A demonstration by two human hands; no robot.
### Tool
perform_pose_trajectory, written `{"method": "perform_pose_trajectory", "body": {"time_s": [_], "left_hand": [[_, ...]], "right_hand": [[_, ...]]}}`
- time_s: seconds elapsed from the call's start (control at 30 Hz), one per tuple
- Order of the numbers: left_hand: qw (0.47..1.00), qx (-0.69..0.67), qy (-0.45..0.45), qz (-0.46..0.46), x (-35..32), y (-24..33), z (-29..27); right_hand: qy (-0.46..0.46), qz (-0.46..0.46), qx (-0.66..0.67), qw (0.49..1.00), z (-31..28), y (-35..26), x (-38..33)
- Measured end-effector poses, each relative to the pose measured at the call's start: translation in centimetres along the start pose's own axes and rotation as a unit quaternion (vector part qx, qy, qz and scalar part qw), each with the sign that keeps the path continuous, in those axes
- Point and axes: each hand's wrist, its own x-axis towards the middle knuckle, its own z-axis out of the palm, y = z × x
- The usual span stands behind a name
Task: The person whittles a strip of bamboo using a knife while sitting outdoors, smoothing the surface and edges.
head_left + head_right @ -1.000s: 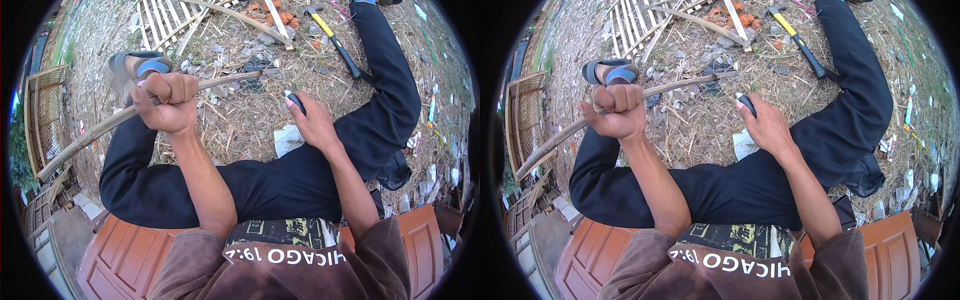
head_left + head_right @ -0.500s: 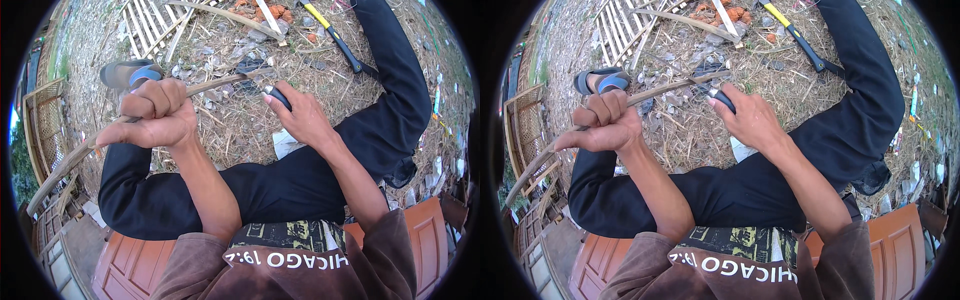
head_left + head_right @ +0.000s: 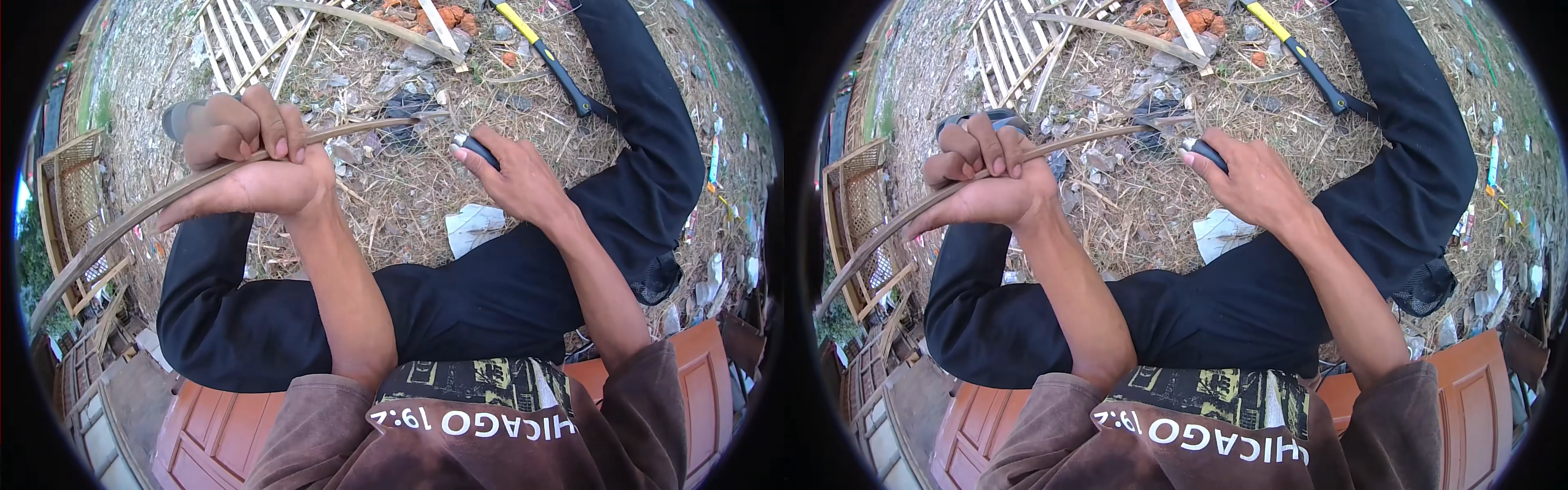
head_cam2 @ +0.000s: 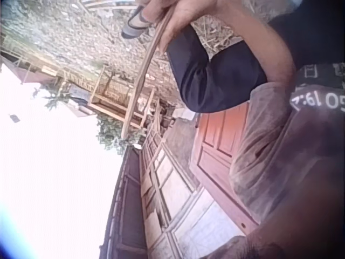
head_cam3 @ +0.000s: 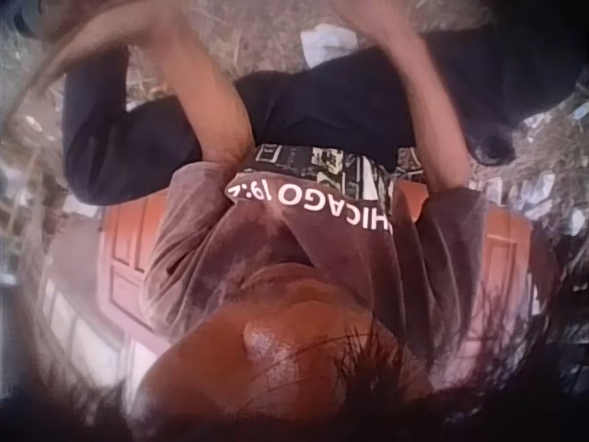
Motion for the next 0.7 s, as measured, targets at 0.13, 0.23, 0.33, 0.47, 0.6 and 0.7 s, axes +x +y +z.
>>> {"method": "perform_pose_trajectory", "body": {"time_s": [0.13, 0.23, 0.33, 0.47, 0.6, 0.7], "left_hand": [[1.0, 0.023, -0.016, 0.011, -1.1, -0.4, 0.0], [0.999, 0.03, 0.009, 0.008, -1.1, -0.2, 0.2], [0.998, 0.055, 0.008, 0.016, -1.0, -0.3, 0.8], [0.995, 0.077, 0.047, 0.031, -2.1, -0.2, 0.8], [0.99, 0.102, 0.085, 0.041, -1.8, -0.6, 0.9], [0.992, 0.06, 0.11, 0.032, -2.0, -0.5, 0.8]], "right_hand": [[0.02, -0.062, 0.002, 0.998, -0.3, -4.8, -1.7], [0.025, -0.116, 0.018, 0.993, 0.4, -3.8, -2.0], [0.021, 0.035, -0.025, 0.999, 1.4, 0.5, -0.8], [0.061, -0.042, 0.018, 0.997, 1.5, -3.3, -2.7], [0.074, 0.053, -0.047, 0.995, 2.8, -0.7, -0.8], [0.038, 0.084, -0.084, 0.992, 1.6, -0.2, -0.8]]}}
